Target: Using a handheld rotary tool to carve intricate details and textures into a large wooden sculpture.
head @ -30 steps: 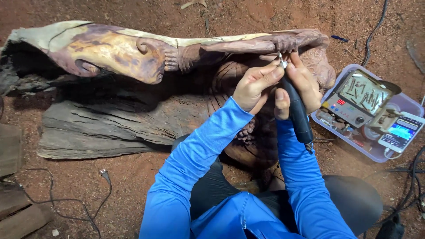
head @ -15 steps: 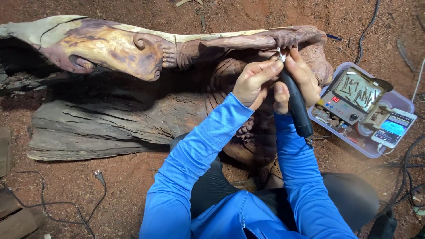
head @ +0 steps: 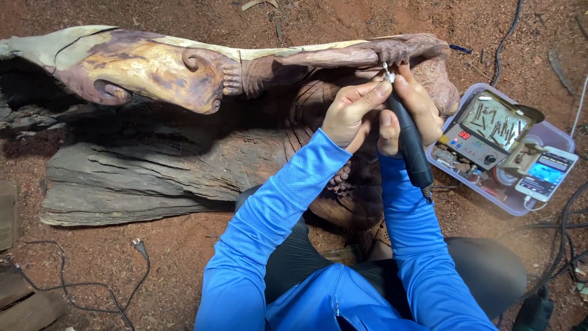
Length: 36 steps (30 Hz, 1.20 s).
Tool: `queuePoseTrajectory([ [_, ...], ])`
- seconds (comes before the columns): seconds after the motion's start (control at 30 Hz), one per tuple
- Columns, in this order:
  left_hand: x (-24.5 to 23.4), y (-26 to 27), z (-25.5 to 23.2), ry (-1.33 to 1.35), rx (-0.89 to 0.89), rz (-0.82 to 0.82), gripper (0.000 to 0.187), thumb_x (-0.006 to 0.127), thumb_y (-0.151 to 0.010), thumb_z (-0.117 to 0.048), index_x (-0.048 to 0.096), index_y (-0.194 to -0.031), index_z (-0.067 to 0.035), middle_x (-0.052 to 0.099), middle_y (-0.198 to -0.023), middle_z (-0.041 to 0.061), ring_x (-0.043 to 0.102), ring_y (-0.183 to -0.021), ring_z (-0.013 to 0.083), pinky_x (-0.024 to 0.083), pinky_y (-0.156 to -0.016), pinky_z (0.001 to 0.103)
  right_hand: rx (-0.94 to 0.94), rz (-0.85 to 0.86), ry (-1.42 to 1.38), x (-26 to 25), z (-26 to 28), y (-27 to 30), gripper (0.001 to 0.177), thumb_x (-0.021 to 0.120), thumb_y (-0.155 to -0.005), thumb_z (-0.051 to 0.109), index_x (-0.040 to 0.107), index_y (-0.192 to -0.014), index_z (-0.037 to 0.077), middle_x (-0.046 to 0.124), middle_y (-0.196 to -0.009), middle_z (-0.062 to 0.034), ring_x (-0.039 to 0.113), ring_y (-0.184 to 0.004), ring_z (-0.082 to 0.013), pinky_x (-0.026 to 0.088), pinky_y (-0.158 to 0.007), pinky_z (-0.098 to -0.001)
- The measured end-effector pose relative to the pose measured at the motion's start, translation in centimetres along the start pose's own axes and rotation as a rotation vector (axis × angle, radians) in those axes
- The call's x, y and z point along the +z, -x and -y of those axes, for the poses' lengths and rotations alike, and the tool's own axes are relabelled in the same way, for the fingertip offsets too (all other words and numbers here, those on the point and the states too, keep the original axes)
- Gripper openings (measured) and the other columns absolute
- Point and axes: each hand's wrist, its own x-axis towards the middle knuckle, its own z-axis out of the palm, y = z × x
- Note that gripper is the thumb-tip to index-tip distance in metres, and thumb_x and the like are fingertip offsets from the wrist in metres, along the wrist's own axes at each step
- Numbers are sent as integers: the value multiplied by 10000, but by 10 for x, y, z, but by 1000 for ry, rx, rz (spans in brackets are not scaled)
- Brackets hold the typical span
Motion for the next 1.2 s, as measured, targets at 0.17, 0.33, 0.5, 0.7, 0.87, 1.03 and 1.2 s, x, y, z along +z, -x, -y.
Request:
queuePoseTrajectory([
  [0.17,6,1,-7,-3,1,4,204,688,-997,-156,773,-1040,24,656,-805,68,490,-991,73,428,-981,239,31,38,-21,-4,1,1,399,725,-787,109,741,-983,-238,703,-968,-447,696,-989,-565,595,-802,-531],
  [0.33,12,8,-17,-21,-10,4,203,684,-1002,-157,774,-1040,21,667,-836,75,480,-1015,78,423,-985,240,140,68,-6,-5,7,1,452,712,-792,119,707,-1028,-266,657,-1074,-497,688,-1020,-560,592,-837,-513],
  [0.5,-5,-1,-5,-7,-21,20,220,673,-1007,-147,766,-1033,50,654,-818,72,506,-963,94,434,-977,249,107,59,-14,1,10,-7,424,727,-815,146,742,-1012,-229,690,-1048,-455,696,-1030,-530,593,-838,-485],
  [0.7,0,0,-13,-28,-41,11,208,668,-1010,-141,764,-1042,42,671,-837,65,513,-979,81,439,-992,243,133,32,-9,2,10,-4,437,724,-798,141,730,-1012,-240,677,-1056,-475,721,-965,-525,607,-795,-480],
  [0.87,-4,1,-9,-42,-35,17,223,656,-1018,-126,756,-1055,70,683,-915,113,542,-1035,133,439,-1045,313,61,5,-41,8,9,-10,399,724,-820,123,739,-1009,-228,692,-999,-461,713,-962,-539,591,-822,-509],
  [1.03,2,3,-18,-85,-2,71,189,681,-1021,-121,779,-1036,40,667,-1072,134,511,-1190,167,376,-1137,385,109,-38,-13,7,20,1,456,759,-809,185,734,-1009,-224,723,-890,-394,720,-951,-525,548,-940,-575],
  [1.2,-37,-3,7,-107,-27,47,192,646,-1005,-98,761,-1031,54,647,-977,108,542,-1118,161,394,-1103,362,219,63,2,-4,19,14,493,796,-798,147,708,-1077,-250,717,-867,-332,728,-909,-495,564,-924,-595],
])
